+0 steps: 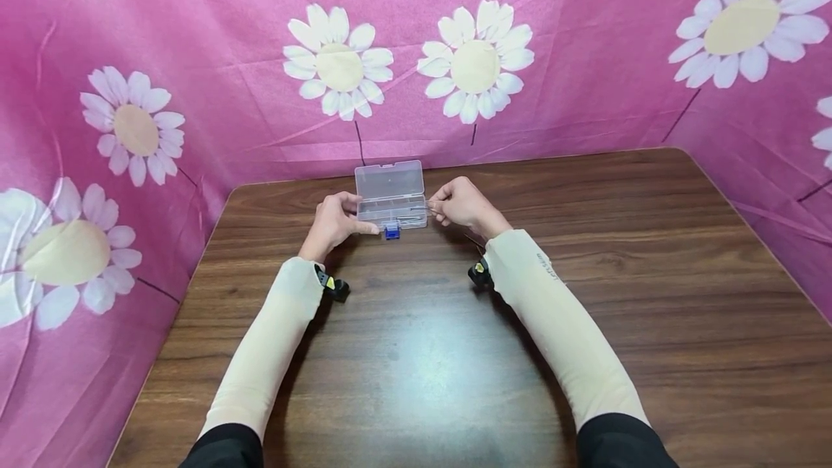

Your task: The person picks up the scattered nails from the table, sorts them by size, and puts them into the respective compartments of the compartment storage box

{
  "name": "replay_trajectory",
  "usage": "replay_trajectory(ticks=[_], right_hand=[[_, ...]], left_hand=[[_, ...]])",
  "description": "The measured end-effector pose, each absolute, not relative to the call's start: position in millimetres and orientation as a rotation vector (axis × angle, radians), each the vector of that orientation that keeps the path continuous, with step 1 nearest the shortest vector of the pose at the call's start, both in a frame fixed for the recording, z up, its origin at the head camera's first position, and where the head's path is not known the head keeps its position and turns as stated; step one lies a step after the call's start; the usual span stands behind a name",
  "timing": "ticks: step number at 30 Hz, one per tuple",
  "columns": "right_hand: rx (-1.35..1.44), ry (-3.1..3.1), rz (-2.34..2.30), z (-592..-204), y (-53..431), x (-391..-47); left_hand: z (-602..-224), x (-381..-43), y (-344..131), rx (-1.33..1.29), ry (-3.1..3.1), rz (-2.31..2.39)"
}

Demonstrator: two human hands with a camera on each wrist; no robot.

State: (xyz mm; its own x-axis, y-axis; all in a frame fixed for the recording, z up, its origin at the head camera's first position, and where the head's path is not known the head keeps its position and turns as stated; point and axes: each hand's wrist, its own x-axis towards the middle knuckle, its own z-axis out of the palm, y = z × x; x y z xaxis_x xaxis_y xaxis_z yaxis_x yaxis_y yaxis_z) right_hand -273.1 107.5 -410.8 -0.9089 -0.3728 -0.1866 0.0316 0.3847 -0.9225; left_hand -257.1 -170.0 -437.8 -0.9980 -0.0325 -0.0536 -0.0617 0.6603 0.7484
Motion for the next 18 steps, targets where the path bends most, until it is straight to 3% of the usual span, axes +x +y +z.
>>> replay_trajectory(ticks=[18], right_hand=[[-0.365,2.517,-1.237,-407,70,-280]], left_hand=[[-438,-258,-170,-0.065,2.839,1.261]])
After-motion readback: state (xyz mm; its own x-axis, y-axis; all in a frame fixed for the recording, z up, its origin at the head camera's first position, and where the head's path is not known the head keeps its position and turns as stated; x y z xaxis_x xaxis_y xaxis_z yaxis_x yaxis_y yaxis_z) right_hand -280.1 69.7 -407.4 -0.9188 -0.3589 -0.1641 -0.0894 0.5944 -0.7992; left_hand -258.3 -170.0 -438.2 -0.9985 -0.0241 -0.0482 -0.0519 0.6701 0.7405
